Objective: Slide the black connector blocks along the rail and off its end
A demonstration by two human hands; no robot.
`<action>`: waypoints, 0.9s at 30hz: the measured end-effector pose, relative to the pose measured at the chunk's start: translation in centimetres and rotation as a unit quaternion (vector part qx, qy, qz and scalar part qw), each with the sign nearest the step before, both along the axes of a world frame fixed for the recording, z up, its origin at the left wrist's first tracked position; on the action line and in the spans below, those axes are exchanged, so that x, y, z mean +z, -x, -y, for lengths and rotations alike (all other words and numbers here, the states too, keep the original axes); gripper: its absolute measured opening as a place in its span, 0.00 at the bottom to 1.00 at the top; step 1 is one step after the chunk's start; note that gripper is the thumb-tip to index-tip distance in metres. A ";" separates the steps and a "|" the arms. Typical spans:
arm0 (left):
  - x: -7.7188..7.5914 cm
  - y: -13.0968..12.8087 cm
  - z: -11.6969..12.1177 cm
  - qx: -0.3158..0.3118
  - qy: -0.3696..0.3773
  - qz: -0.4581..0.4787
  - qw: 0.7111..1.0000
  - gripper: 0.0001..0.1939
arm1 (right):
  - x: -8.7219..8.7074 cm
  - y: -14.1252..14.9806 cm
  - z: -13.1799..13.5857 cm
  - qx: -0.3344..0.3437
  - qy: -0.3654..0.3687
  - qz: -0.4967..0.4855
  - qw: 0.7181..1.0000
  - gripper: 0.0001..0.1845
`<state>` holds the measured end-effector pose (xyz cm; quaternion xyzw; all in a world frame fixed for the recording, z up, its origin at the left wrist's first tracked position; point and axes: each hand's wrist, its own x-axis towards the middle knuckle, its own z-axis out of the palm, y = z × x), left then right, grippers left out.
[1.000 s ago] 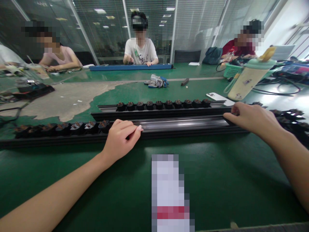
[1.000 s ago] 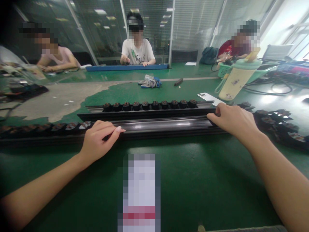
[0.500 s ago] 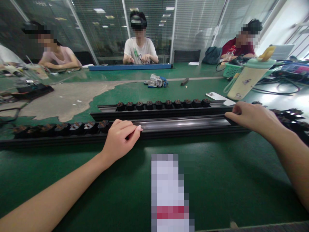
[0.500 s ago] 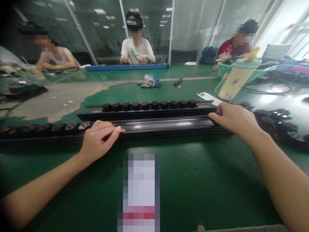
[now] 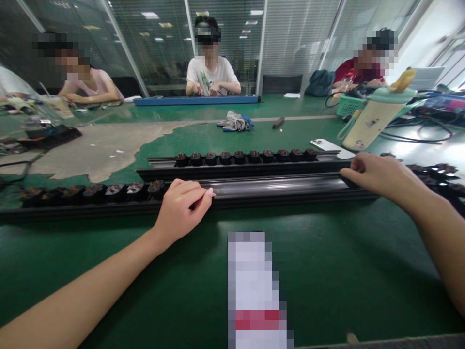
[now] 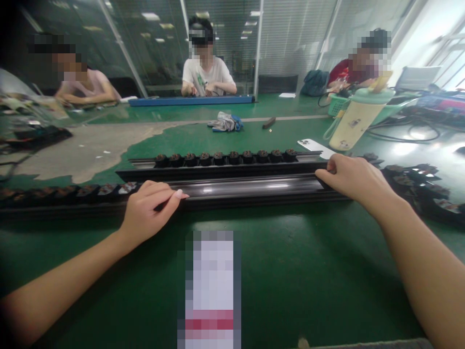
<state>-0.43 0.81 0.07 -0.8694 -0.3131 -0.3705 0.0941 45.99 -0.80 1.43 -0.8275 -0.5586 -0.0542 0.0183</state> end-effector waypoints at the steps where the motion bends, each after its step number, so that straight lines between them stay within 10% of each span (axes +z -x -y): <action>1: 0.0 0.0 0.0 0.001 0.001 0.001 1.000 0.16 | 0.0 0.0 0.0 -0.002 0.002 0.001 1.000 0.26; 27: 0.1 -0.1 0.1 0.009 0.021 -0.003 1.000 0.17 | -0.3 -2.7 -0.1 0.012 -0.001 0.010 1.000 0.25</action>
